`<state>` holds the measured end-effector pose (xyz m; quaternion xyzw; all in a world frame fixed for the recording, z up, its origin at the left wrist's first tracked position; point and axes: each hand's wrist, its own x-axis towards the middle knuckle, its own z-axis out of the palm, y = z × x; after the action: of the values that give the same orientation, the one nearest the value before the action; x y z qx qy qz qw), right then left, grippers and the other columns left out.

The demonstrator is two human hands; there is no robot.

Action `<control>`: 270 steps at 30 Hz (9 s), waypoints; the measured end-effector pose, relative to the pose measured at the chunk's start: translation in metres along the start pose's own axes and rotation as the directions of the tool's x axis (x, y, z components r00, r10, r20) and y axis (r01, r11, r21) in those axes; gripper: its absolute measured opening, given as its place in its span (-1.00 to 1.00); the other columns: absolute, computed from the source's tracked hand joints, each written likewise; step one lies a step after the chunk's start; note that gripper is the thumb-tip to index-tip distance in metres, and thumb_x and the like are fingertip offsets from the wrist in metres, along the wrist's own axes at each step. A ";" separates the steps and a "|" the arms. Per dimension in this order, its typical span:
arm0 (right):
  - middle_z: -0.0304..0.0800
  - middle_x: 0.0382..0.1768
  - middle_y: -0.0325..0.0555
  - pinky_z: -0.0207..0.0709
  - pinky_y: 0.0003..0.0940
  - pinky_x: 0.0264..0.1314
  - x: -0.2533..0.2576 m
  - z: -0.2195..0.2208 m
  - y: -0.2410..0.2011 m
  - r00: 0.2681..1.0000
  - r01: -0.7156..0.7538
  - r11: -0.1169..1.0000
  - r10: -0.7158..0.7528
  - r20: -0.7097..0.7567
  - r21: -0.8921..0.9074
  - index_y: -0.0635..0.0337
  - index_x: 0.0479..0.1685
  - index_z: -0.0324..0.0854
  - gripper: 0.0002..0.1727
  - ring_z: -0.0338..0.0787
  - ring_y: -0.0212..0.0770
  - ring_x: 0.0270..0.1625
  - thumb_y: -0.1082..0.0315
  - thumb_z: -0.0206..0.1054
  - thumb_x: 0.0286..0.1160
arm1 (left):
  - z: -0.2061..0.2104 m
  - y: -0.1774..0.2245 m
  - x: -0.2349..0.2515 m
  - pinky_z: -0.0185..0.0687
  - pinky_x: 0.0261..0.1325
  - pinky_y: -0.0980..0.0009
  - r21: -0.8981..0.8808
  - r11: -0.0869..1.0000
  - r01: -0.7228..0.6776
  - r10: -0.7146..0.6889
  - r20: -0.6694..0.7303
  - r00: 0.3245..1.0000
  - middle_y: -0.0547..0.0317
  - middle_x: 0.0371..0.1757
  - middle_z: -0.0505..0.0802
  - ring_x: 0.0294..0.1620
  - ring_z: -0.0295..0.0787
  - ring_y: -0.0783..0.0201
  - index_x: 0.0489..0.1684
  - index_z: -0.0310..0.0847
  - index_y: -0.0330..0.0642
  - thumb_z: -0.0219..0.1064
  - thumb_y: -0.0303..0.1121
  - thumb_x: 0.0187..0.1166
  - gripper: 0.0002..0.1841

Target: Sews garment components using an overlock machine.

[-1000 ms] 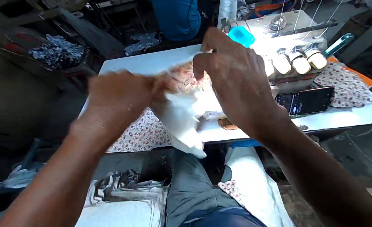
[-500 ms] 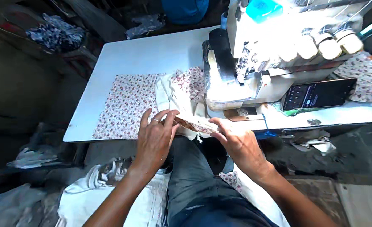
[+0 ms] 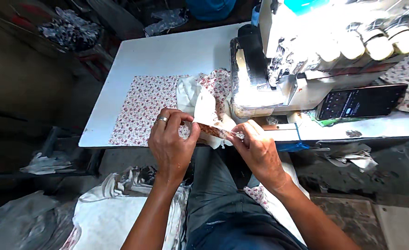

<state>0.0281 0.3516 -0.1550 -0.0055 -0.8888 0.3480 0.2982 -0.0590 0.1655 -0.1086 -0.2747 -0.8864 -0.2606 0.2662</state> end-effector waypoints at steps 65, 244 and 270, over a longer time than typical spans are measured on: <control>0.72 -0.56 -0.34 0.63 -0.62 -0.51 -0.013 -0.038 0.055 0.866 -0.432 0.739 0.500 0.009 0.517 0.21 0.33 0.63 -0.65 0.67 -0.53 -0.62 0.31 0.35 0.64 | -0.036 0.006 0.060 0.61 0.07 -0.36 0.067 0.940 -0.335 0.221 0.628 0.746 -0.12 0.56 0.65 0.29 0.74 -0.33 0.36 0.73 -0.13 0.33 0.04 0.57 -0.47; 0.88 -0.03 -0.32 0.72 -0.58 0.10 0.029 -0.118 0.052 0.893 -0.092 0.143 -0.427 0.145 0.985 0.17 0.09 0.74 -0.82 0.83 -0.53 0.03 0.43 0.26 0.69 | 0.072 0.077 0.029 0.46 -0.13 0.83 -0.680 -0.101 0.727 0.811 0.366 0.456 0.56 -0.24 0.79 -0.17 0.61 0.82 -0.27 0.67 -0.14 0.26 -0.33 0.73 -0.83; 0.89 0.08 -0.43 0.63 -0.76 0.08 0.032 -0.114 0.078 0.914 -0.179 0.240 -0.319 0.252 0.954 0.06 0.17 0.74 -0.78 0.80 -0.68 0.02 0.31 0.24 0.74 | 0.060 0.047 0.062 0.68 0.10 0.70 -0.766 -0.138 0.628 0.589 0.447 0.674 0.55 -0.09 0.90 -0.02 0.80 0.67 -0.02 0.83 0.13 0.34 -0.25 0.66 -0.86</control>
<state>0.0470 0.4883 -0.1205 0.2906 -0.5229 0.7986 0.0661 -0.0934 0.2572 -0.0985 -0.4313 -0.3752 -0.6977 -0.4318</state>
